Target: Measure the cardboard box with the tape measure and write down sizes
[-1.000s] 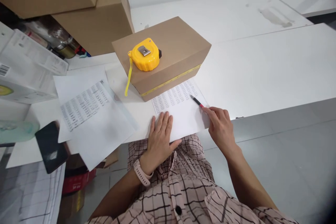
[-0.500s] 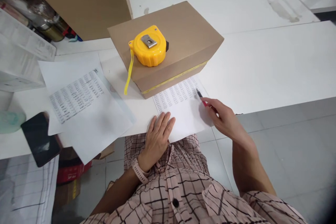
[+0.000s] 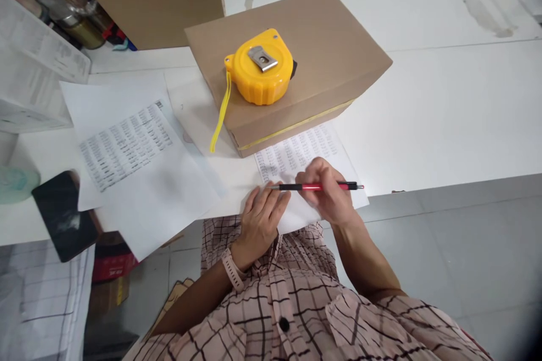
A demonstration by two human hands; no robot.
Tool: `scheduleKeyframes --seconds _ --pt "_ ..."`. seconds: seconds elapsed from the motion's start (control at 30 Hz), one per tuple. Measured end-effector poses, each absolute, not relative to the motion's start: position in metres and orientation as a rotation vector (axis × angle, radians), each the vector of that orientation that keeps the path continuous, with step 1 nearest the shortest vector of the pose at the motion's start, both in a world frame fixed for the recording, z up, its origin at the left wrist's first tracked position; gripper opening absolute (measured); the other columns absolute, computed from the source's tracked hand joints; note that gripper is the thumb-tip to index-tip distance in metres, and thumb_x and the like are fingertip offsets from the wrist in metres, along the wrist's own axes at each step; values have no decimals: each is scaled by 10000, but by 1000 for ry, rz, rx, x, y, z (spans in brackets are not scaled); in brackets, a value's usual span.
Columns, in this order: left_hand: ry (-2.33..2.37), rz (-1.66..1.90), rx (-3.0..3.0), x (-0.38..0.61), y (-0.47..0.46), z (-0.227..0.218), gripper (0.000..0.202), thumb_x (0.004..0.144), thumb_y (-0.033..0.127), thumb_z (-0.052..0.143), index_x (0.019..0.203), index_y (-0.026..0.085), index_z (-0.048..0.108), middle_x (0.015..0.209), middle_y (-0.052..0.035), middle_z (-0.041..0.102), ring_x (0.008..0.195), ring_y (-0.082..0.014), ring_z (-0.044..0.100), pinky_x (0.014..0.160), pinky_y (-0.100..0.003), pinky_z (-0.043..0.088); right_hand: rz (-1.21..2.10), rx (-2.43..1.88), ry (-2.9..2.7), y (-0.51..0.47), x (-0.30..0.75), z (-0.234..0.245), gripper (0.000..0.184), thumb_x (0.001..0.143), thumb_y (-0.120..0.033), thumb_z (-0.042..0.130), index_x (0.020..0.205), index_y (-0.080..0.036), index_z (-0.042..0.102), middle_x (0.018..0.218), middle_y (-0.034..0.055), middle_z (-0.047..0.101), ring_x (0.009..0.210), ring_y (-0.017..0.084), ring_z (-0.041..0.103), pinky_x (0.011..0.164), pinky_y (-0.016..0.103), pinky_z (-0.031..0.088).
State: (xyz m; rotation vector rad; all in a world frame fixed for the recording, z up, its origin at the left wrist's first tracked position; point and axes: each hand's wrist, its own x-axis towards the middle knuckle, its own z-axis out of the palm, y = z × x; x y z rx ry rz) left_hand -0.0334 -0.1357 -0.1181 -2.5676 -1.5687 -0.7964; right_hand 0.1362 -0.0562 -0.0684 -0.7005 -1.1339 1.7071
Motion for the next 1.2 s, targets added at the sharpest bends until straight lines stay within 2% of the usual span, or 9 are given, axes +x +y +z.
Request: scheduleKeyframes --seconds 0.1,0.17,0.23,0.3,0.43,0.53,0.67,0.8,1.2 --pt "-1566 -797 -2566 -34 -137 -119 488 918 15 444 1370 128 591 1446 -118 615 1392 -257 517 1202 -456 332 1749 -865 -1271 -49 129 -69 580 950 -730 400 1181 -248 625 795 23 685 735 179 644 717 346 521" --pt "-1567 -778 -2574 -34 -138 -121 500 919 17 430 1385 124 579 1467 -121 595 1420 -258 487 1214 -457 317 1694 -1004 -1387 -48 127 -71 498 917 -672 551 1142 -245 673 934 48 721 881 196 675 809 366 534" --pt "-1573 -766 -2576 -34 -139 -122 499 931 35 426 1399 127 570 1471 -122 591 1436 -256 468 1223 -459 304 1548 -1134 -1460 -48 125 -75 309 874 -535 701 913 -229 699 852 19 700 803 165 645 750 324 518" --pt "-1582 -758 -2574 -35 -140 -125 490 947 57 426 1410 136 565 1477 -118 587 1445 -249 457 1232 -456 293 1409 -1199 -1453 -48 122 -80 285 861 -463 735 762 -215 636 714 -20 626 658 121 561 630 280 465" --pt "-1567 -777 -2568 -35 -140 -127 470 960 71 436 1405 137 570 1459 -121 603 1446 -247 456 1238 -450 284 1382 -1214 -1432 -47 117 -85 232 822 -399 770 875 -217 637 747 -27 644 642 106 554 607 267 453" --pt "-1554 -774 -2562 -35 -139 -127 458 972 83 435 1407 135 570 1456 -123 605 1441 -251 462 1234 -453 294 1315 -1299 -1468 -44 115 -84 227 777 -365 793 846 -213 639 770 -12 675 656 116 575 624 281 471" --pt "-1555 -765 -2565 -35 -139 -128 452 985 90 417 1406 134 574 1462 -115 601 1438 -252 466 1226 -455 312 1106 -1395 -1561 -46 115 -83 238 831 -307 696 703 -223 514 609 -59 536 537 89 457 527 261 386" --pt "-1546 -780 -2569 -36 -140 -129 461 988 101 423 1428 127 555 1470 -123 593 1457 -256 442 1234 -454 306 1014 -1411 -1632 -51 115 -86 261 836 -237 629 663 -232 434 573 -71 451 513 84 389 491 258 329" --pt "-1531 -794 -2559 -36 -139 -128 454 994 106 416 1424 119 560 1459 -130 601 1463 -252 439 1237 -446 315 1029 -1421 -1702 -52 113 -88 277 875 -289 630 673 -237 447 569 -58 466 497 86 412 479 281 347"
